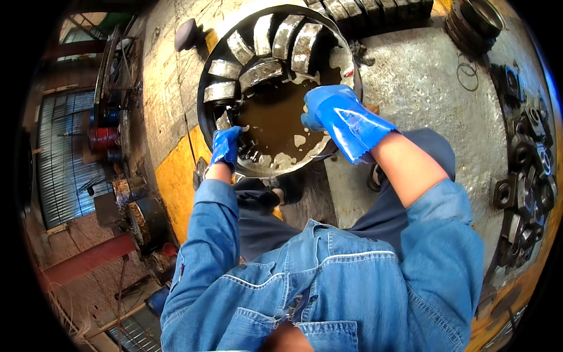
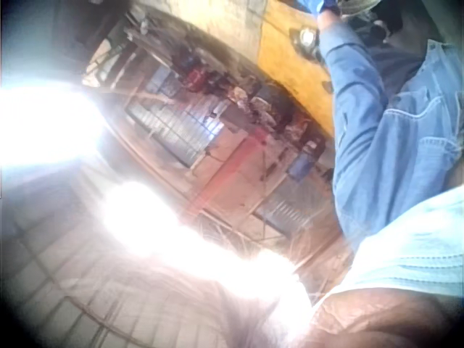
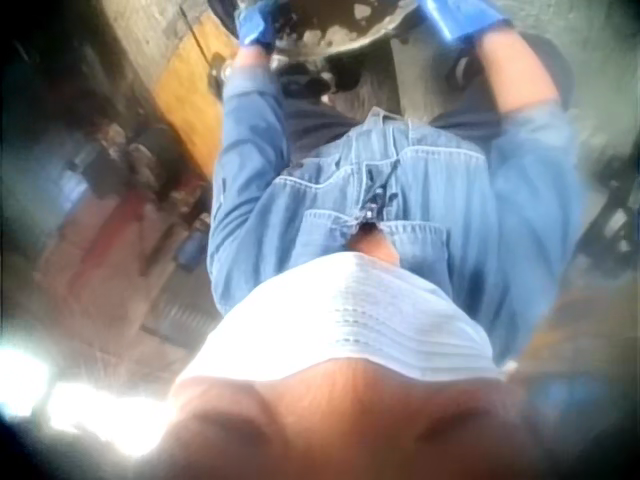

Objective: The person uses a brush to scrub metal components inside a circular container filled with liquid. They pick up individual parts, clean them with the brush, and set them aside on the floor.

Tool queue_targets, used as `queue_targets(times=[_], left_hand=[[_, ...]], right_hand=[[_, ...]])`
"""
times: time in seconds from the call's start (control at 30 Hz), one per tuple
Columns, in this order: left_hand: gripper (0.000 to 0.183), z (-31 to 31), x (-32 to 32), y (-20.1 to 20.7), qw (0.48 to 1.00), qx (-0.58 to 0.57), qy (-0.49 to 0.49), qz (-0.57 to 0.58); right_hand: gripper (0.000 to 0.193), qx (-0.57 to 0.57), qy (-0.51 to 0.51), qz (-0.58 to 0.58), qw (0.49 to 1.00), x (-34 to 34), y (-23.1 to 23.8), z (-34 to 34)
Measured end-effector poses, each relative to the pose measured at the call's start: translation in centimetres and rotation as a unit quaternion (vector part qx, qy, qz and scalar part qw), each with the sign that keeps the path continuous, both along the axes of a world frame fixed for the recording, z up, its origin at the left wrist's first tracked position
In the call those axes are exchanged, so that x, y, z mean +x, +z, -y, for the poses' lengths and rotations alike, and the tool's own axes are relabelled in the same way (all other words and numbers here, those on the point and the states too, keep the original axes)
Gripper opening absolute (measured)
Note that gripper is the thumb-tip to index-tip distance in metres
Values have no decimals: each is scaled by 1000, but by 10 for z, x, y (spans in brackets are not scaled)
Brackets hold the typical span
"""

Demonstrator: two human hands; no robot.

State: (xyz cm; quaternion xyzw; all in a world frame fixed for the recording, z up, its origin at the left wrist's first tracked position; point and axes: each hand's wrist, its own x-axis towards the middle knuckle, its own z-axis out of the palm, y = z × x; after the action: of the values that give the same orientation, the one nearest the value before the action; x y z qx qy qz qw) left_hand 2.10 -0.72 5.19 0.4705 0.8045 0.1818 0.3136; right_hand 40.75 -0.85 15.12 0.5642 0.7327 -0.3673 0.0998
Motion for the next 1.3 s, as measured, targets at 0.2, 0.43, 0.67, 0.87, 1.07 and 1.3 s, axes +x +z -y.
queue_targets(times=[0.2,0.43,0.67,0.87,1.07,1.3], left_hand=[[46,19,48,14,997,-18,-19,-77],[52,24,117,39,993,-39,-47,-98],[68,17,143,42,979,-86,-95,-156],[77,35,131,67,973,-55,-145,-168],[31,69,111,62,991,127,-14,30],[64,65,111,68,883,-79,71,457]], right_hand=[[61,-33,194,26,980,-18,-5,24],[39,26,246,125,961,-58,-38,53],[30,39,197,142,969,-92,-89,59],[30,-56,206,122,969,-59,-27,34],[32,62,-185,-144,970,22,7,24],[28,-55,-277,-518,807,31,-38,23]])
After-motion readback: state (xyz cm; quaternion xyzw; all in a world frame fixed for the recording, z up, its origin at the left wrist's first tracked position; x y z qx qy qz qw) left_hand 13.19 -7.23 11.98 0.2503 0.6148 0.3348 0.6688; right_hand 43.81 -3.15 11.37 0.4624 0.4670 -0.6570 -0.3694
